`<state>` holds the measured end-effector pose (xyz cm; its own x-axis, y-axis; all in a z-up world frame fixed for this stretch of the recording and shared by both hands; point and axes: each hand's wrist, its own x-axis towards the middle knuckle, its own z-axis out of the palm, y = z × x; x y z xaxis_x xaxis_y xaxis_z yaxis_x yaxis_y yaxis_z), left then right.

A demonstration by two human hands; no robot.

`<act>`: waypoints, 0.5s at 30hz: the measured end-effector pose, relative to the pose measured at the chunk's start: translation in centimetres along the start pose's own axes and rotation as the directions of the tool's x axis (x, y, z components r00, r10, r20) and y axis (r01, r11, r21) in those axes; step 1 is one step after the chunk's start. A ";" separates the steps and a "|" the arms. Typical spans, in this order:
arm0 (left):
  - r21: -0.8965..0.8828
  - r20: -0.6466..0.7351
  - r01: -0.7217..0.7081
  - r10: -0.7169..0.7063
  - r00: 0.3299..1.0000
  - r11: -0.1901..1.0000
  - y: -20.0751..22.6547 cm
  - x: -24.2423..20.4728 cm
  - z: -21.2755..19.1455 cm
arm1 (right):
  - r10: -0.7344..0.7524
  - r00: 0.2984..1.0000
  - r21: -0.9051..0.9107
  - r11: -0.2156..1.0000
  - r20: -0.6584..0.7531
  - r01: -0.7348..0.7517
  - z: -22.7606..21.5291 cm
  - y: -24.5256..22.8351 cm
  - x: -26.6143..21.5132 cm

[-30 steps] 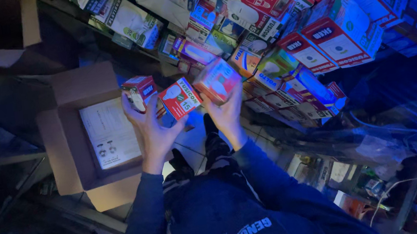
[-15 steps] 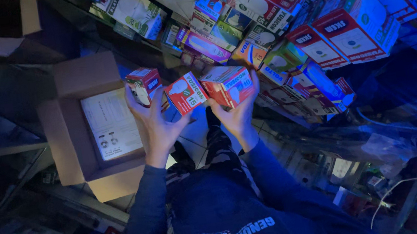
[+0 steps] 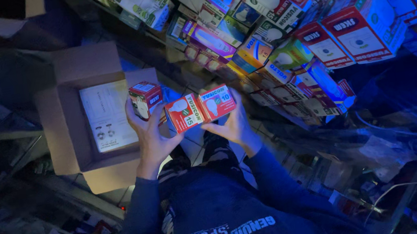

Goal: The person picks up several boxes of light bulbs from a storage shelf and from the floor, turns them over to read the labels, and places them into a cardboard box.

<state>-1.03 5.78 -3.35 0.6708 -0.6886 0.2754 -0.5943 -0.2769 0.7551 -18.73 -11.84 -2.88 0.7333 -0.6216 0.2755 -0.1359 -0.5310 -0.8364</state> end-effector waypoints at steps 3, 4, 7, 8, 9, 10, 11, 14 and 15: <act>0.009 -0.018 0.018 -0.018 1.000 1.000 -0.3 -0.3 -0.3 | -0.023 0.988 -0.060 0.998 0.155 0.033 -1.0 -0.1 0.8; 0.015 -0.029 0.027 -0.027 0.999 1.000 -0.3 -0.3 -0.3 | -0.022 0.978 -0.079 0.996 0.208 0.039 -1.3 0.0 1.1; 0.018 -0.053 0.034 -0.033 0.998 0.999 -0.5 0.3 -0.2 | 0.081 0.981 0.150 0.983 0.175 -0.108 -1.7 0.6 1.8; 0.010 -0.066 0.049 -0.048 0.997 0.999 -0.5 0.6 0.0 | 0.107 0.984 0.248 0.959 0.140 -0.139 -1.5 1.0 2.0; 0.002 -0.078 0.064 -0.064 0.995 0.998 -0.4 0.8 0.3 | 0.137 0.985 0.345 0.924 0.106 -0.166 -1.1 1.4 2.3; -0.007 -0.088 0.076 -0.077 0.993 0.997 -0.2 1.0 0.6 | 0.172 0.982 0.439 0.879 0.073 -0.186 -0.8 1.9 2.5; -0.002 -0.090 0.077 -0.077 0.993 0.997 0.1 1.1 0.9 | 0.166 0.986 0.418 0.896 0.004 -0.152 -0.6 2.4 2.7; 0.002 -0.100 0.079 -0.078 0.992 0.997 1.1 1.9 1.5 | 0.143 0.975 0.362 0.929 -0.173 -0.072 -0.4 3.8 4.1; -0.006 -0.100 0.086 -0.086 0.991 0.996 1.4 2.1 1.7 | 0.146 0.966 0.354 0.933 -0.212 -0.063 -0.4 4.1 4.7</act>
<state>-1.16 2.80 -2.74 0.7604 -0.5916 0.2680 -0.5321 -0.3308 0.7794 -16.14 -17.17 -4.83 0.5480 -0.7999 0.2448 0.0623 -0.2528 -0.9655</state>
